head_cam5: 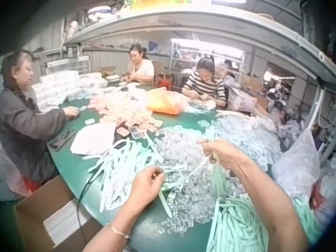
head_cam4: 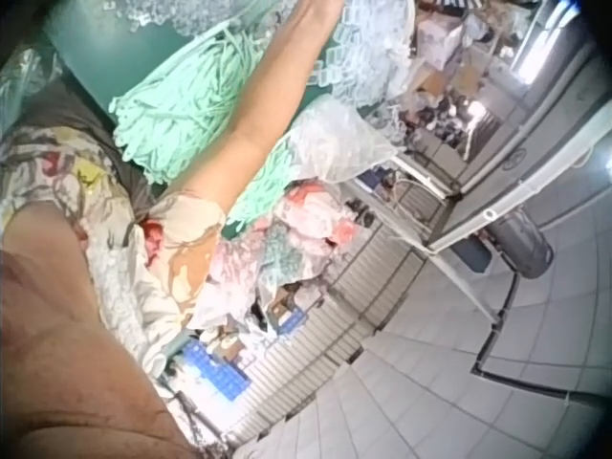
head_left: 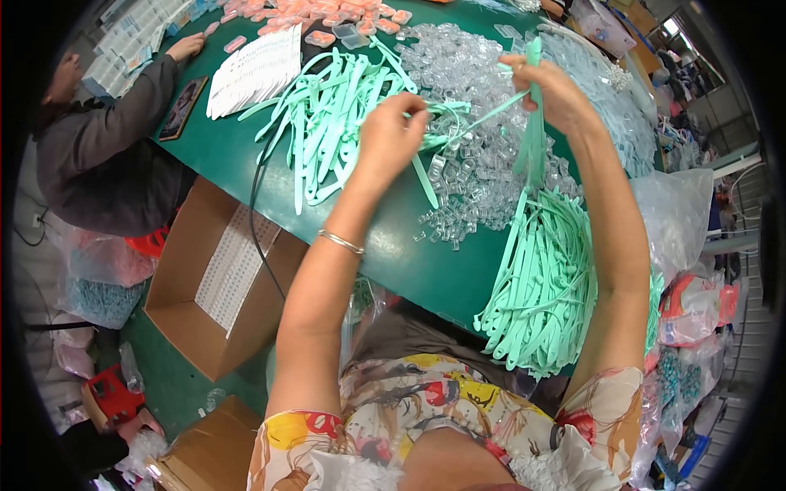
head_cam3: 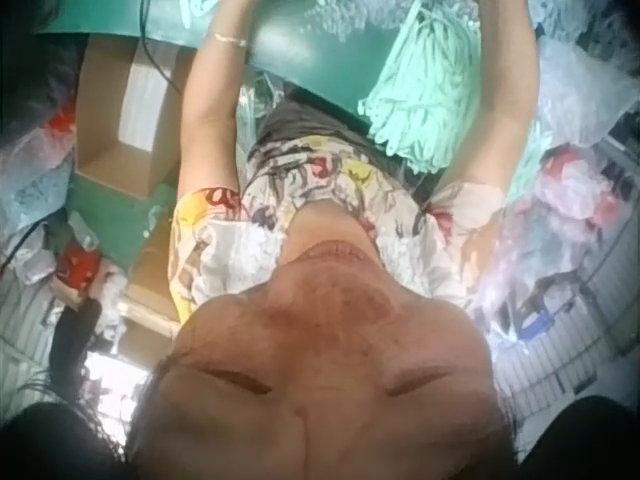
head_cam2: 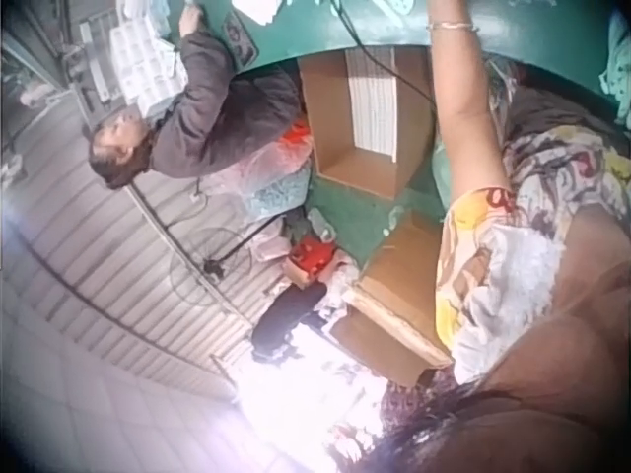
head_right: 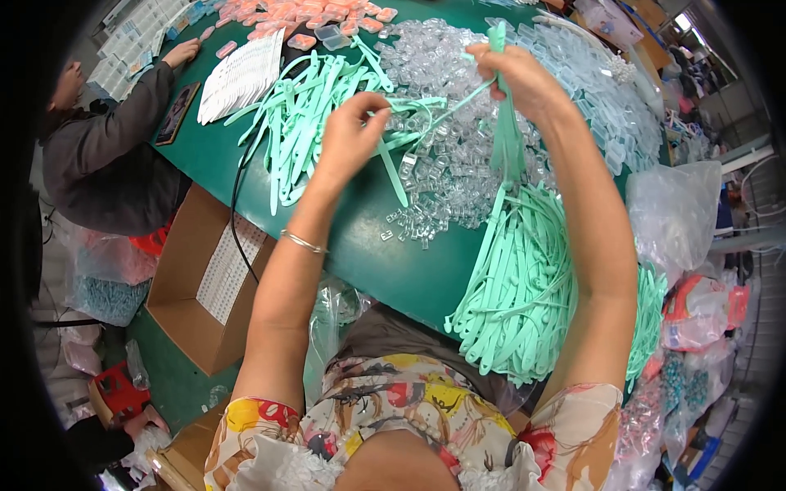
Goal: Sorting and grouping small green plastic buckles or straps at a work table.
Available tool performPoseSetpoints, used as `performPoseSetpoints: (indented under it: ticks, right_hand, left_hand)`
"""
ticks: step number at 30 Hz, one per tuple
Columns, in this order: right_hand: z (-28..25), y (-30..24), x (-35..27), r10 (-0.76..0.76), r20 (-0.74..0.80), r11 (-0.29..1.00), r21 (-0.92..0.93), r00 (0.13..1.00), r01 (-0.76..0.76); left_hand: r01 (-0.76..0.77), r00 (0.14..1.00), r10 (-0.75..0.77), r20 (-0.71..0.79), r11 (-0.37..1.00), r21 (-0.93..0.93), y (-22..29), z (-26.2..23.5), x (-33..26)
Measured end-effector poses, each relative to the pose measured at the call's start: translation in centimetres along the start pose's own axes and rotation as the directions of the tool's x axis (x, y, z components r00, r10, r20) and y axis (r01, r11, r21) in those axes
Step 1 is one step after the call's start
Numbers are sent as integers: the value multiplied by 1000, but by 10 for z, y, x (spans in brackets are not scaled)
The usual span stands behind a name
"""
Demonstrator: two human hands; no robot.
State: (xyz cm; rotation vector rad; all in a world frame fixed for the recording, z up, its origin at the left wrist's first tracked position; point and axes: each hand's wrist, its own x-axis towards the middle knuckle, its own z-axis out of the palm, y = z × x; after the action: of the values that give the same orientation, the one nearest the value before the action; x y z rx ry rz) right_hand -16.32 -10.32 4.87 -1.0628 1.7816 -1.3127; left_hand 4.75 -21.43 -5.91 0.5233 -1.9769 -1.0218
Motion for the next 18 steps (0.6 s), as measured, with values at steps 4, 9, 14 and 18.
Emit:
performPoseSetpoints:
  ticks: [4, 9, 14, 18]
  right_hand:
    - [-12, -12, -11, -227, -9, 945, -243, 974, 219]
    - [47, 9, -11, -291, 305, 719, -555, 907, 418]
    - [113, 36, -31, -121, 734, 210, -639, 668, 740]
    - [118, 37, -29, -29, 799, 121, -594, 601, 796]
  left_hand:
    - [101, 995, -101, 8, 993, 66, -6, -25, -12]
    - [106, 992, -119, 51, 971, 214, -7, -29, -33]
    - [33, 998, -52, 35, 908, 417, -15, -35, -45]
    - [44, 998, -58, 20, 907, 419, -11, -39, -44]
